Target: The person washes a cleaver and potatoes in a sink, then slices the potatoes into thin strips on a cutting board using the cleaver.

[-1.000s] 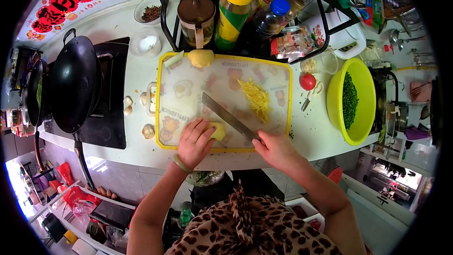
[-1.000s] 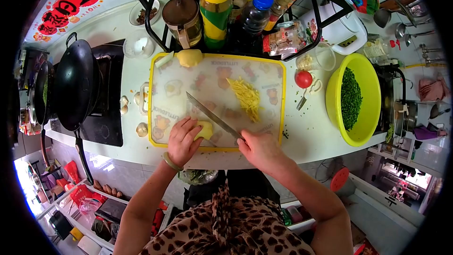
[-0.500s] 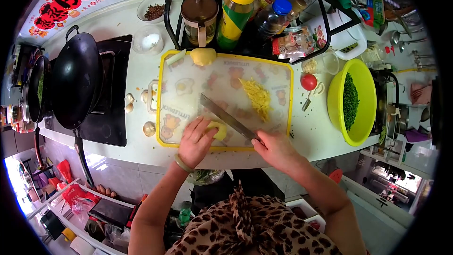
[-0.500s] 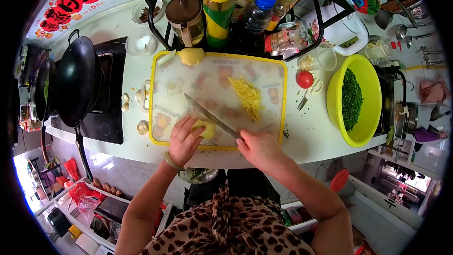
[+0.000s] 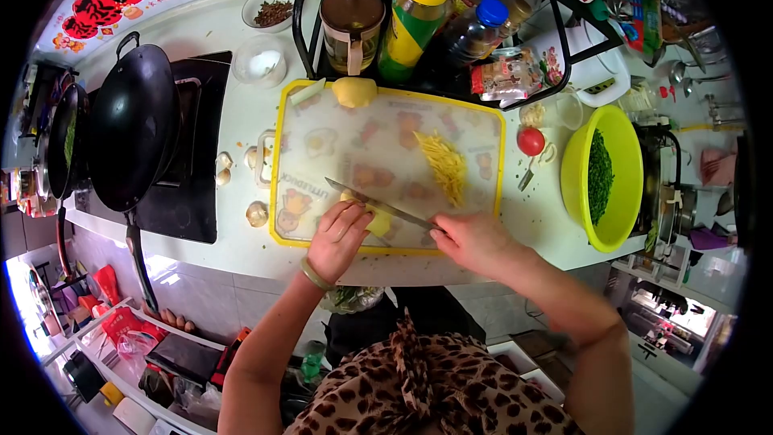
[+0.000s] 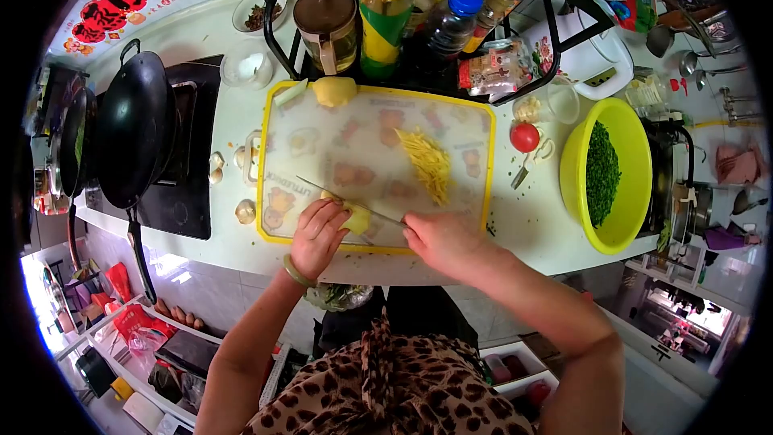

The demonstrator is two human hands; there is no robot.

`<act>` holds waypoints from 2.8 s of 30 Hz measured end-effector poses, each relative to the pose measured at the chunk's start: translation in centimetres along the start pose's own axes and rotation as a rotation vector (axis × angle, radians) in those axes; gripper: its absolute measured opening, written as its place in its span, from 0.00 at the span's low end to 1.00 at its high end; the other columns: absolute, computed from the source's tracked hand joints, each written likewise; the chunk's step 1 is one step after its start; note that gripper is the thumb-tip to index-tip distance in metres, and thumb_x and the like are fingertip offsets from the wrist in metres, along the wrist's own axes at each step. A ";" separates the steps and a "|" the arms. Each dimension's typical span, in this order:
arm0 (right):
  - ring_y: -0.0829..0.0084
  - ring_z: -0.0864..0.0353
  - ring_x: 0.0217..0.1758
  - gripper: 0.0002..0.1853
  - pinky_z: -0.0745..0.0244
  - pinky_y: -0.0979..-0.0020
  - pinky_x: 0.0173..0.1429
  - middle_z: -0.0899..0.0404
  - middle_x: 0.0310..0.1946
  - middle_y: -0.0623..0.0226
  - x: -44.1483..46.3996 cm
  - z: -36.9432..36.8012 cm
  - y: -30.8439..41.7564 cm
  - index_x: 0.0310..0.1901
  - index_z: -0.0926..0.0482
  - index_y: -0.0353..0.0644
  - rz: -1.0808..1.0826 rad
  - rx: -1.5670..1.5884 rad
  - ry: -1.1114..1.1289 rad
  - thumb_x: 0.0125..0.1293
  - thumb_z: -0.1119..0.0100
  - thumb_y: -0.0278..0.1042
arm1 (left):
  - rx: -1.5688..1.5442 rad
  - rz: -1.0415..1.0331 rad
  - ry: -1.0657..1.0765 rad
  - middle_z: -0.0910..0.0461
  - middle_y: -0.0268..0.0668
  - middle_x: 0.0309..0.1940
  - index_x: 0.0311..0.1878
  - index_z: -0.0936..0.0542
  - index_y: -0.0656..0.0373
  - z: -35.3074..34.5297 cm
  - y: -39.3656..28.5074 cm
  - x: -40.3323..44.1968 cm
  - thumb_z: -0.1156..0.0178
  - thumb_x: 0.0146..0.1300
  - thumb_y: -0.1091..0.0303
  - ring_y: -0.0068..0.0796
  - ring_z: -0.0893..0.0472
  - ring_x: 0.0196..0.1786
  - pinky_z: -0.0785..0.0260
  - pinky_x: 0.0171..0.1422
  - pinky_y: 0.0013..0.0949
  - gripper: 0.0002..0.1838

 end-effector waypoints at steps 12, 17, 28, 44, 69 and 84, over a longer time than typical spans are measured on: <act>0.49 0.23 0.28 0.12 0.29 0.53 0.33 0.24 0.22 0.53 1.8 0.4 -1.0 0.35 0.26 0.40 -0.088 -0.065 0.298 0.68 0.49 0.40 | -0.059 -0.032 0.030 0.24 0.38 0.51 0.47 0.21 0.58 -0.2 0.7 0.2 0.31 0.41 0.78 0.42 0.26 0.56 0.29 0.58 0.39 0.24; 0.49 0.23 0.28 0.12 0.29 0.53 0.32 0.24 0.21 0.53 3.0 0.4 -0.5 0.35 0.26 0.39 -0.074 -0.032 0.302 0.67 0.48 0.40 | -0.078 -0.034 0.060 0.25 0.37 0.51 0.47 0.19 0.59 0.1 0.7 0.4 0.38 0.46 0.76 0.39 0.27 0.57 0.28 0.58 0.37 0.21; 0.49 0.23 0.28 0.10 0.28 0.54 0.33 0.24 0.23 0.53 5.7 -3.6 -0.7 0.34 0.26 0.38 -0.020 0.061 0.008 0.65 0.46 0.37 | -0.111 -0.051 0.045 0.25 0.38 0.51 0.48 0.21 0.60 0.0 0.4 0.6 0.35 0.44 0.78 0.42 0.26 0.56 0.29 0.59 0.38 0.22; 0.58 0.21 0.26 0.13 0.29 0.62 0.32 0.22 0.24 0.54 1.8 -0.5 -2.4 0.38 0.22 0.37 -0.265 0.215 -0.034 0.66 0.45 0.40 | -0.149 0.072 0.541 0.25 0.40 0.52 0.55 0.23 0.54 1.5 0.9 5.2 0.36 0.45 0.80 0.42 0.27 0.57 0.31 0.61 0.38 0.29; 0.48 0.24 0.25 0.14 0.31 0.54 0.30 0.25 0.21 0.51 0.3 -2.1 -1.6 0.29 0.28 0.37 -0.179 0.031 -0.046 0.66 0.45 0.40 | -0.526 0.996 -0.347 0.39 0.44 0.51 0.60 0.33 0.61 -3.0 -0.3 -0.6 0.33 0.52 0.79 0.27 0.24 0.40 0.25 0.44 0.27 0.31; 0.49 0.24 0.25 0.14 0.31 0.54 0.29 0.25 0.21 0.52 -0.3 -1.6 -1.6 0.30 0.27 0.36 -0.174 0.074 -0.057 0.66 0.45 0.39 | 0.002 0.511 -0.087 0.35 0.45 0.58 0.57 0.26 0.59 2.1 -2.9 -1.4 0.35 0.48 0.81 0.45 0.27 0.52 0.34 0.60 0.41 0.29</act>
Point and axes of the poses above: each hand's wrist, its own x-axis towards the middle knuckle, its own z-axis out of the back of the hand, y = z × x, the point moved 5 cm from there along x, towards the middle knuckle
